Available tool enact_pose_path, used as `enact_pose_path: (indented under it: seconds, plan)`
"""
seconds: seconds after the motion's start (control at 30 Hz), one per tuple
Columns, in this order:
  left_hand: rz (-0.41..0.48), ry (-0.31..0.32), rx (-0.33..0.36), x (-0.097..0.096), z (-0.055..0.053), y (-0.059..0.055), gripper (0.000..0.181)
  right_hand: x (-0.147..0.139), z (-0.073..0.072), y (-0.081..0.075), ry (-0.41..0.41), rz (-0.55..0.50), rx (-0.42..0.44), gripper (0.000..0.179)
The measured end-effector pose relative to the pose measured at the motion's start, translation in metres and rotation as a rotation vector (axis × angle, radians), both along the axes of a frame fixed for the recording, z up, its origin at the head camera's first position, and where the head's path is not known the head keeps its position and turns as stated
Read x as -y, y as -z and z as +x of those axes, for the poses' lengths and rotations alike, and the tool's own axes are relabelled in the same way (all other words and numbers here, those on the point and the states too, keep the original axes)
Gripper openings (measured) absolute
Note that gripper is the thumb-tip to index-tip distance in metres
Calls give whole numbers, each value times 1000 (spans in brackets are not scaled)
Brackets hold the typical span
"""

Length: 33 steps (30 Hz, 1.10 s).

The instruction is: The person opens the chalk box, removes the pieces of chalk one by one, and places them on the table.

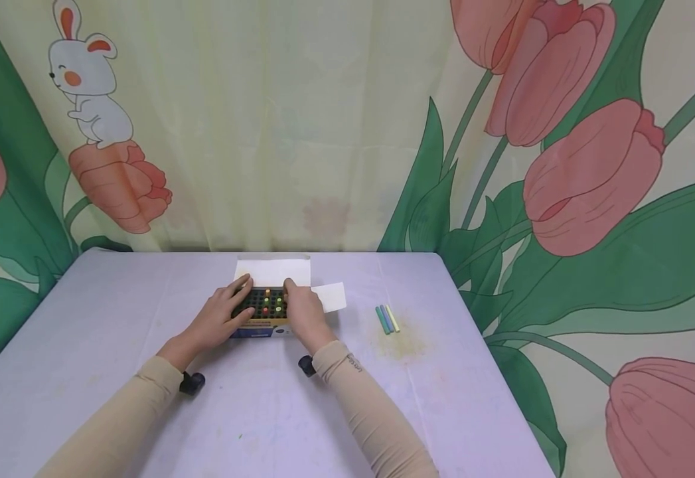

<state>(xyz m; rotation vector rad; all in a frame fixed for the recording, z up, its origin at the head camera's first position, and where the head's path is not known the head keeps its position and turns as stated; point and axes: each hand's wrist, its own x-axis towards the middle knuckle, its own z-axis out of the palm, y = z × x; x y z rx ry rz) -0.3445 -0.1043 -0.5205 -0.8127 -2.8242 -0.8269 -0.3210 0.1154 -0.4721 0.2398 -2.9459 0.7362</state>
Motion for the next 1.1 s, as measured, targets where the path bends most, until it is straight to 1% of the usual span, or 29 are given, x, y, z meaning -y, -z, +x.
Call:
enact_pose_path:
  seconds: [0.37,0.7,0.9,1.1]
  plan:
    - [-1,-2,3,-1,1,-3,73,-2,0,0,-3,-5,-15,9]
    - [8,3,-14,0,1,0,73,-3,0,1,-9,-29,-16,10]
    - [-1,-6,-6,0,2,0,73,-3,-1,4,-1,-17,-57,10]
    - [-7,-8,-7,-1,2,-1,73,-4,-2,5,-10,-8,-88,9]
